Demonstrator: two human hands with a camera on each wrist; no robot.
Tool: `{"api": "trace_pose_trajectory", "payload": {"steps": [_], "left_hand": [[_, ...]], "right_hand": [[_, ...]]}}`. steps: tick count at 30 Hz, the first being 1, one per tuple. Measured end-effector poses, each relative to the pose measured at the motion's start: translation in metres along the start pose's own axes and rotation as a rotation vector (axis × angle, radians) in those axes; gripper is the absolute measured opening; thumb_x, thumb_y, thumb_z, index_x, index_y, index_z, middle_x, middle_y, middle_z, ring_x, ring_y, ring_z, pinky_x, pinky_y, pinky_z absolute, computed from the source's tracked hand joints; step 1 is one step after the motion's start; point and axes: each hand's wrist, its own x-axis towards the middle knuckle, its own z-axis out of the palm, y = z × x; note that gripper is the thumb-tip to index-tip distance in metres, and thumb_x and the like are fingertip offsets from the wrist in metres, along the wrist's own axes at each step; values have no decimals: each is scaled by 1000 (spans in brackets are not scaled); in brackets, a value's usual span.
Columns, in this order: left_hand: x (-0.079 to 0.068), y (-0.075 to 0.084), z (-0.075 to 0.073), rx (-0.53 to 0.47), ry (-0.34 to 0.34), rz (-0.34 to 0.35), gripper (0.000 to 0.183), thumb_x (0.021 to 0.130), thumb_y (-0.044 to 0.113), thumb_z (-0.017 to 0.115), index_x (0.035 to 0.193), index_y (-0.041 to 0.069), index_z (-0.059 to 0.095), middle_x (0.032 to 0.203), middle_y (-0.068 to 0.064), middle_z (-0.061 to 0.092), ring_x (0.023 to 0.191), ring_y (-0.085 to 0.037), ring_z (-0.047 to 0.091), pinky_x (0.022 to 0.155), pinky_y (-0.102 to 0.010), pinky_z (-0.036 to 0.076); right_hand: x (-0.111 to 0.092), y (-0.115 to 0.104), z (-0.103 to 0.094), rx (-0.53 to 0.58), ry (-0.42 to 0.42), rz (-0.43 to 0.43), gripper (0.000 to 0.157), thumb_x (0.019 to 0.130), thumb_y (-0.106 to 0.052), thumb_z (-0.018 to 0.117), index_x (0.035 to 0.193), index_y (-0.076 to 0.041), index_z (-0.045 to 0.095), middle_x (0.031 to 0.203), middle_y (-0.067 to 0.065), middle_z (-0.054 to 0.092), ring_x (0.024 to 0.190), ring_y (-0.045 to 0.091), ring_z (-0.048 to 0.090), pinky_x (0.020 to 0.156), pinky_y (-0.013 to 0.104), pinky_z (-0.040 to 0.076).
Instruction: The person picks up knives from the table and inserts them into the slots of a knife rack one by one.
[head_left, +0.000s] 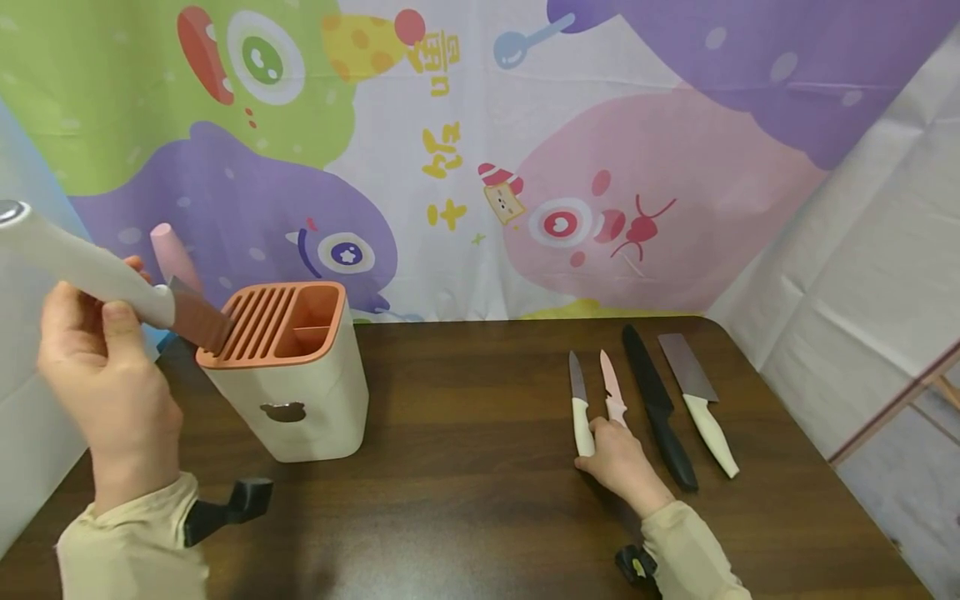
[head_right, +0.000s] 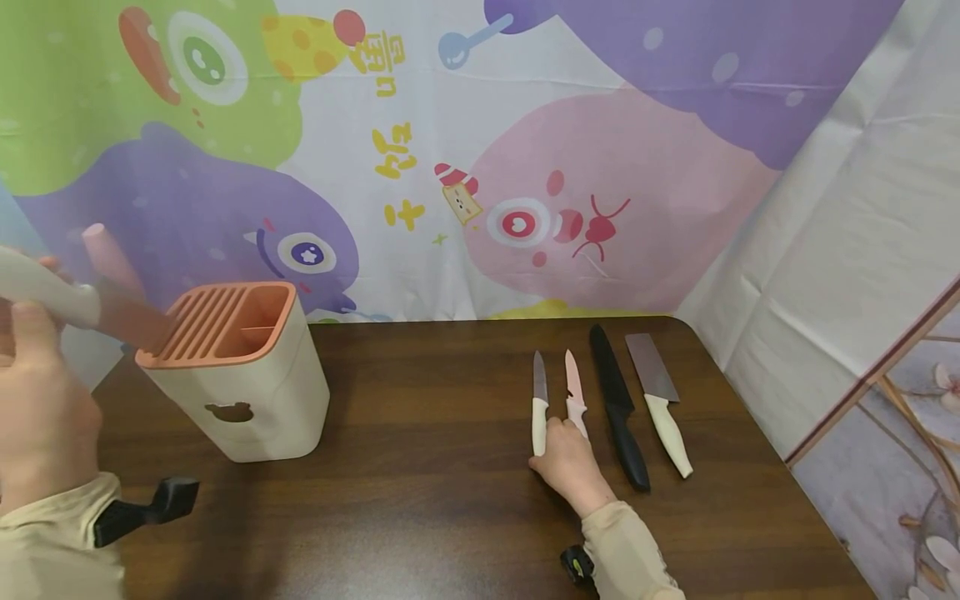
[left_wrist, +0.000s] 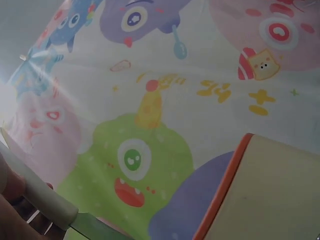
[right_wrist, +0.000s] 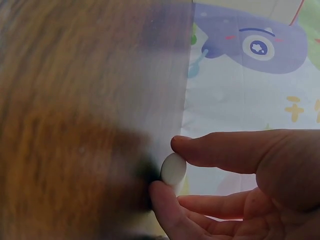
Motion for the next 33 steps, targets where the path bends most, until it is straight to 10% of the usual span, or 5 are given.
{"api": "trace_pose_trajectory", "payload": {"steps": [33], "left_hand": [[-4,-26,-18,170,-14,-104,27,88,-12,41,105,-8,62,99,-13,61,100,-24,54,87,-23,43]], "right_hand": [[-1,-2,-3,21,-22,7,49,69,-14,77,104,12,54,88,18,58,78,30,58,69,44,49]]}}
